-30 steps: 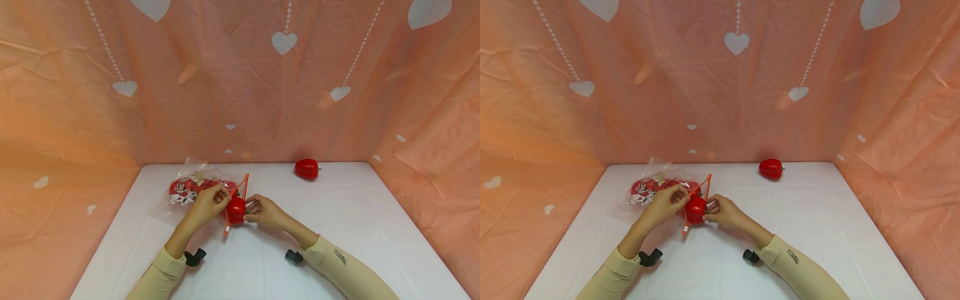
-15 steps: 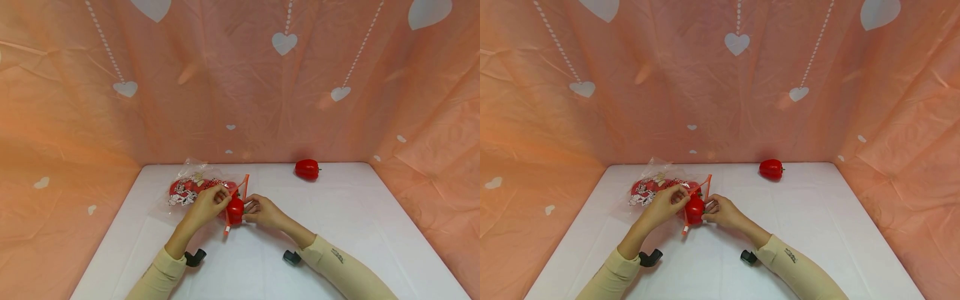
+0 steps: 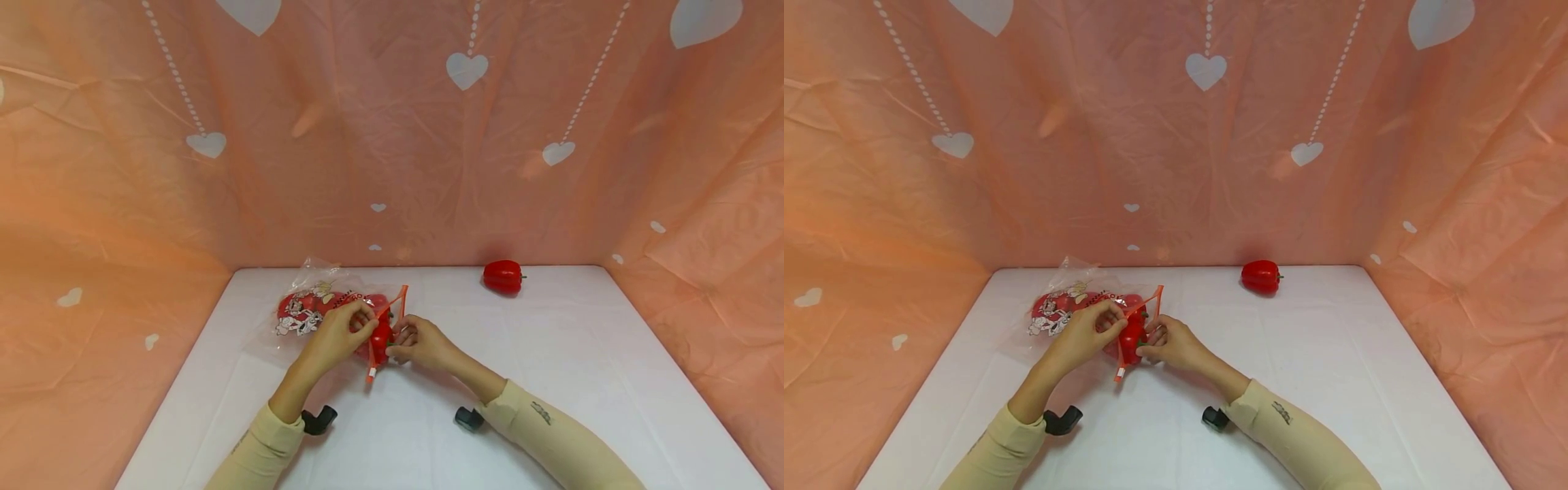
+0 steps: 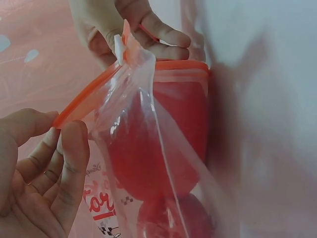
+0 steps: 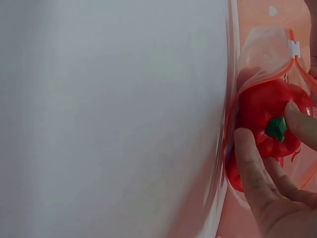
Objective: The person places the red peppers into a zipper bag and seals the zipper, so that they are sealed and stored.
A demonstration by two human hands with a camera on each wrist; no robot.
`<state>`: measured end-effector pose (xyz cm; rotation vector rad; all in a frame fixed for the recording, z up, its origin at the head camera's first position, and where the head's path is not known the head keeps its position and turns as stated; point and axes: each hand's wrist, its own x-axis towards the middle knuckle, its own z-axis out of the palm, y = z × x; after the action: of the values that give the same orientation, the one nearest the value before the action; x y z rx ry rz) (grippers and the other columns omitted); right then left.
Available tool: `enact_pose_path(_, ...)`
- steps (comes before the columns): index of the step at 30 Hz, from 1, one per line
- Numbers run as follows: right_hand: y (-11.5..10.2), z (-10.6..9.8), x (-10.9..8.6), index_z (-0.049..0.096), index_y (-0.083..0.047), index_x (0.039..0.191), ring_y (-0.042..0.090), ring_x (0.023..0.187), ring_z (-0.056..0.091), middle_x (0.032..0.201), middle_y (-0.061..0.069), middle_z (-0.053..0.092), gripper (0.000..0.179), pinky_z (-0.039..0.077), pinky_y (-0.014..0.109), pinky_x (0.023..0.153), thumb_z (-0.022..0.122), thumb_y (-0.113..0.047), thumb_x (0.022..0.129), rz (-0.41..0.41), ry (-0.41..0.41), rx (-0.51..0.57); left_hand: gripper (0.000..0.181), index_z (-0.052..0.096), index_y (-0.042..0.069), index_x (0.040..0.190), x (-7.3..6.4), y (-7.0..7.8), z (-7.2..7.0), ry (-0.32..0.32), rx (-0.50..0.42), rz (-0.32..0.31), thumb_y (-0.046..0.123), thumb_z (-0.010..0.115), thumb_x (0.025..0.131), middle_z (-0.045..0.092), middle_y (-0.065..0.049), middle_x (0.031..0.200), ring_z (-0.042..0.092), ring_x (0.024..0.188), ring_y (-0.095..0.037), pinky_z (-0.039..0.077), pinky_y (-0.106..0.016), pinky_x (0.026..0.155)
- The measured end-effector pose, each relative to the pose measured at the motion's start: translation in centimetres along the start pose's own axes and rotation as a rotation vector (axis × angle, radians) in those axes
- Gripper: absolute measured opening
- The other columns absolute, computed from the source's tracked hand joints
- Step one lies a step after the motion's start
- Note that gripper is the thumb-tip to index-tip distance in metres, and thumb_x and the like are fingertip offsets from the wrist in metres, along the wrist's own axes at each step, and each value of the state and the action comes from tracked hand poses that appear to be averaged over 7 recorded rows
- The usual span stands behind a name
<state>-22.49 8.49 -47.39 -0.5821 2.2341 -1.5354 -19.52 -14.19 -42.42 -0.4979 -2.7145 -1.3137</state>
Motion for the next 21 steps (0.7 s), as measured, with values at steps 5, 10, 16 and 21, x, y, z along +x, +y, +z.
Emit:
enact_pose_path(5, 0.0, 0.4, 0.4, 0.057, 0.006, 0.122, 0.028, 0.079, 0.076, 0.092, 0.011, 0.075, 0.04, 0.064, 0.037, 0.072, 0.083, -0.007, 0.094, -0.009, 0.004, 0.02, 0.008, 0.07, 0.01, 0.103, 0.0, -0.1, 0.0, -0.003, 0.004, 0.001, 0.012, 0.078, 0.1, 0.069, 0.003, 0.085, 0.062, 0.079, -0.013, 0.054, -0.026, 0.065)
enact_pose_path(10, -0.1, 0.6, 0.6, 0.057, 0.007, 0.121, 0.027, 0.078, 0.076, 0.091, 0.01, 0.075, 0.04, 0.063, 0.036, 0.07, 0.083, -0.005, 0.093, -0.011, 0.021, 0.024, 0.009, 0.07, 0.01, 0.103, 0.0, 0.0, -0.1, -0.001, 0.01, 0.001, 0.012, 0.078, 0.1, 0.069, 0.003, 0.084, 0.061, 0.077, -0.013, 0.054, -0.026, 0.063)
enact_pose_path(16, -0.4, 0.9, 0.7, 0.058, 0.005, 0.117, 0.027, 0.074, 0.075, 0.088, 0.01, 0.074, 0.037, 0.062, 0.036, 0.066, 0.084, -0.008, 0.094, 0.0, 0.053, 0.013, 0.008, 0.07, 0.01, 0.102, 0.0, 0.0, -0.1, 0.0, 0.012, 0.006, 0.012, 0.078, 0.1, 0.069, 0.003, 0.083, 0.062, 0.075, -0.012, 0.054, -0.026, 0.062)
enact_pose_path(21, -0.5, 1.1, 0.8, 0.059, 0.006, 0.114, 0.026, 0.076, 0.074, 0.089, 0.011, 0.074, 0.035, 0.061, 0.033, 0.065, 0.084, -0.006, 0.093, -0.012, 0.072, 0.014, 0.008, 0.07, 0.011, 0.102, 0.0, -0.1, -0.1, -0.002, 0.005, 0.003, 0.012, 0.077, 0.1, 0.069, 0.003, 0.084, 0.062, 0.077, -0.012, 0.054, -0.026, 0.063)
